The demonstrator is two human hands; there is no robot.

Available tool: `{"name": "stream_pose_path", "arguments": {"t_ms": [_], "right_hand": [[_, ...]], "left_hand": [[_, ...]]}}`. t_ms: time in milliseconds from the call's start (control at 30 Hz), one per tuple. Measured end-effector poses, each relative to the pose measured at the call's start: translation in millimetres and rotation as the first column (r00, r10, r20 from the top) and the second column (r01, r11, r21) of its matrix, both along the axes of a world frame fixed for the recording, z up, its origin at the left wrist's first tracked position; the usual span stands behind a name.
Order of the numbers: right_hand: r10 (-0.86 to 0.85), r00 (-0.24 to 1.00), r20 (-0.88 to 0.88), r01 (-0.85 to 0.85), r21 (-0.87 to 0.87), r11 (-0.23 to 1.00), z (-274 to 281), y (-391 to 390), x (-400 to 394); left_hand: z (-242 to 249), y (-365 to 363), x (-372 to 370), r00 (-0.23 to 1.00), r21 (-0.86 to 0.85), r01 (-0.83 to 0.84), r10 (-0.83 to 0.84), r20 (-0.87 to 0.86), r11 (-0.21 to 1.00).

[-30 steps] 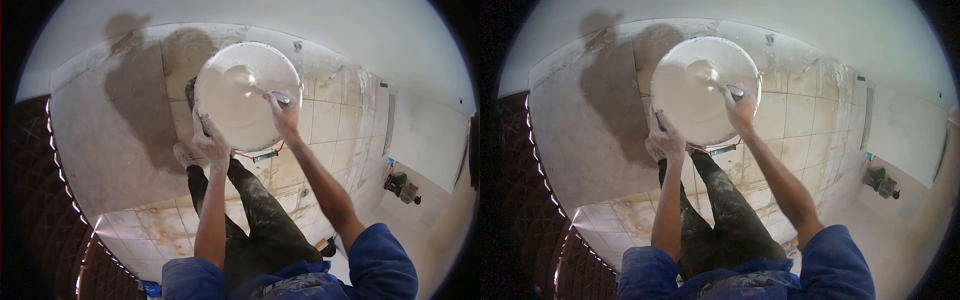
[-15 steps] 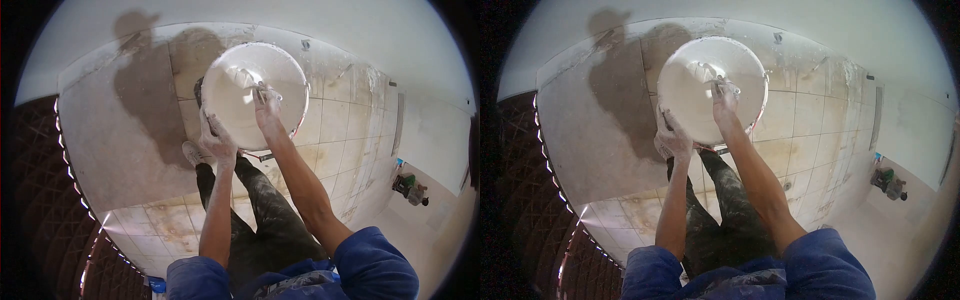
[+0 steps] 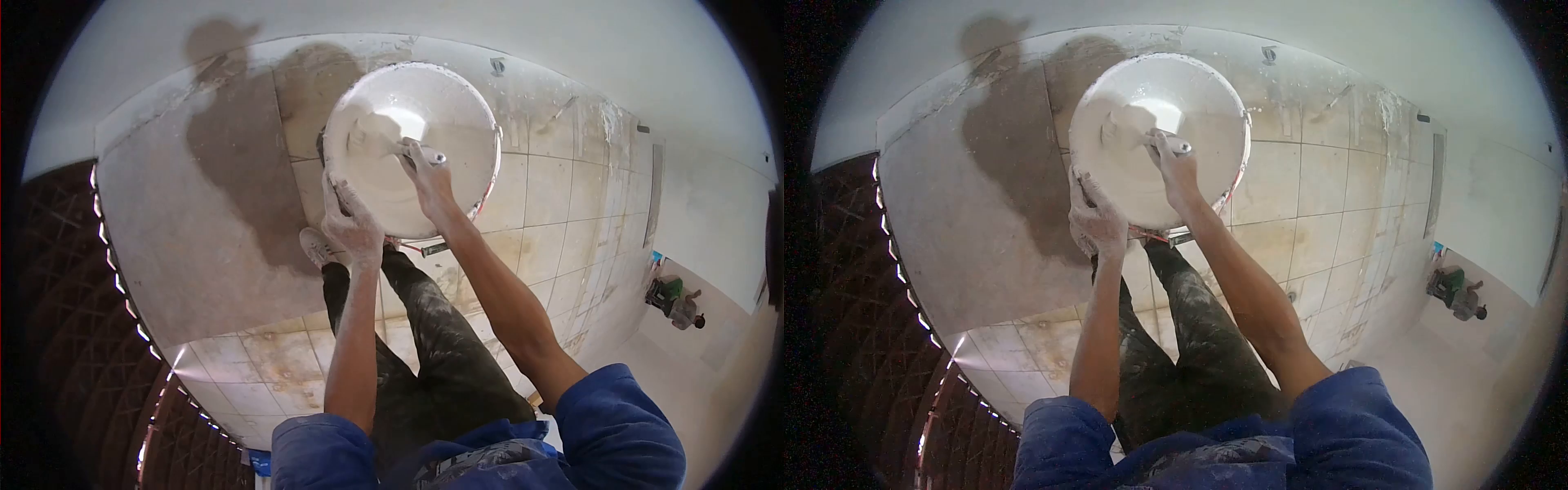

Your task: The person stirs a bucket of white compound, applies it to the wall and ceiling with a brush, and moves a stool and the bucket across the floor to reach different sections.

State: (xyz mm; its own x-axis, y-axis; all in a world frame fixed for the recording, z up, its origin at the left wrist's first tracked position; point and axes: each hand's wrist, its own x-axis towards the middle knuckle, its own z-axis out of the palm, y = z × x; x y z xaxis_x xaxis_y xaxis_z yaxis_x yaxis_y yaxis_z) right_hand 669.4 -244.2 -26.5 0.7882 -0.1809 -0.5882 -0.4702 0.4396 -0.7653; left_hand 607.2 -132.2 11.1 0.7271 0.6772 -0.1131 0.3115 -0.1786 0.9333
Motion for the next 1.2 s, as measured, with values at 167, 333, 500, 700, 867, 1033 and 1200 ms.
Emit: {"name": "stream_pose_path", "arguments": {"t_ms": [167, 333, 500, 700, 867, 1033, 1200], "right_hand": [[0.214, 0.974, -0.069, -0.224, -0.373, 0.901, -4.8, 0.0, -26.8], [0.371, 0.928, -0.031, -0.359, -0.345, 0.867, 24.1, -17.8, -19.3], [0.754, 0.65, -0.093, -0.637, -0.607, 0.475, 49.0, -40.2, -23.3], [0.891, 0.433, -0.133, -0.697, -0.676, 0.238, 48.6, -71.1, 0.3], [0.941, 0.25, -0.229, -0.705, -0.709, 0.015, 71.2, -100.2, 38.3], [0.93, -0.039, -0.365, -0.365, -0.861, -0.354, 48.7, -105.1, 63.7], [0.696, 0.716, -0.06, -0.374, -0.874, 0.31, 55.7, -90.7, 69.8]], "left_hand": [[0.3, -0.4, 1.2, 1.0, 0.032, -0.028, 0.028, -0.009, 0.999], [4.6, -0.4, 0.9, 0.999, 0.136, -0.039, 0.041, -0.01, 0.99], [3.8, -0.4, 0.9, 0.999, 0.144, -0.045, 0.047, -0.013, 0.989], [1.4, -0.9, 0.1, 0.999, 0.218, -0.031, 0.04, -0.037, 0.975], [6.7, -3.0, 2.2, 0.998, 0.173, -0.047, 0.053, -0.03, 0.984], [-0.1, -4.4, -0.8, 0.997, 0.223, -0.057, 0.068, -0.044, 0.973], [-7.8, -4.2, -0.3, 0.995, 0.163, -0.082, 0.09, -0.04, 0.983]]}}
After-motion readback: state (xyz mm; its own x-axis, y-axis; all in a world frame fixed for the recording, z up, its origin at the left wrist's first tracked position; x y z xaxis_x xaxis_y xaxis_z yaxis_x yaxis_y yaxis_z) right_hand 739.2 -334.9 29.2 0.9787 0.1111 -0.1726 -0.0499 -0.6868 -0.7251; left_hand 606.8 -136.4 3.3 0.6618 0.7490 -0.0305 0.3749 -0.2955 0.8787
